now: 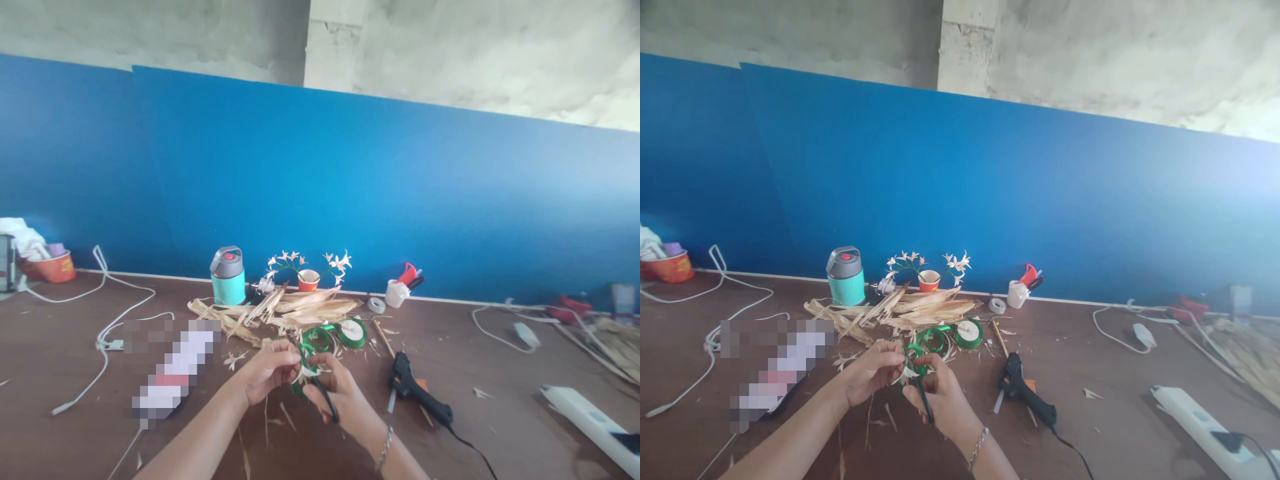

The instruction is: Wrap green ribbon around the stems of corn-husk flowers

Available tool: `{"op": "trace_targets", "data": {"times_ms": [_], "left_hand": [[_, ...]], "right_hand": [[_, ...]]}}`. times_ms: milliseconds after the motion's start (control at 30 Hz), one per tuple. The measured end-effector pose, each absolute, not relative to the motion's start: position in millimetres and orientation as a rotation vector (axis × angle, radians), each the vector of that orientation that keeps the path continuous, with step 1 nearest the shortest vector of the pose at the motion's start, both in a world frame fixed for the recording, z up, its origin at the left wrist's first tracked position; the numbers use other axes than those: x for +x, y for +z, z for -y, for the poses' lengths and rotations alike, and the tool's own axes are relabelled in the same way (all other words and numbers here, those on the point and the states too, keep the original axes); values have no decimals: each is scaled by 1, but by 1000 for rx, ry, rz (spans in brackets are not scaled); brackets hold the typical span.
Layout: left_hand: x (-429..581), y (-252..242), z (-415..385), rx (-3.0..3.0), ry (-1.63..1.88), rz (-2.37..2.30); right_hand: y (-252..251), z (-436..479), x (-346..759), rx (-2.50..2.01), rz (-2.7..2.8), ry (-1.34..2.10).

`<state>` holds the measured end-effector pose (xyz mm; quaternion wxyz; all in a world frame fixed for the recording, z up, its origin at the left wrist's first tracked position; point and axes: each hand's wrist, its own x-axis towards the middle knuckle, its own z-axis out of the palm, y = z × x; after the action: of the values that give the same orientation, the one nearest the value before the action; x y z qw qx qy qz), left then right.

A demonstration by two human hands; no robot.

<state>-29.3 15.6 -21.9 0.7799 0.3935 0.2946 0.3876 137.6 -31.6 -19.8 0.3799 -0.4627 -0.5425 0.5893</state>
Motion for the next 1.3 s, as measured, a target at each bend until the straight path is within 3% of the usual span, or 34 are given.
{"op": "trace_targets", "data": {"times_ms": [1300], "left_hand": [[-25,-23,-13,846,815,-621]], "right_hand": [[-25,29,137,-1133,1353,1502]]}}
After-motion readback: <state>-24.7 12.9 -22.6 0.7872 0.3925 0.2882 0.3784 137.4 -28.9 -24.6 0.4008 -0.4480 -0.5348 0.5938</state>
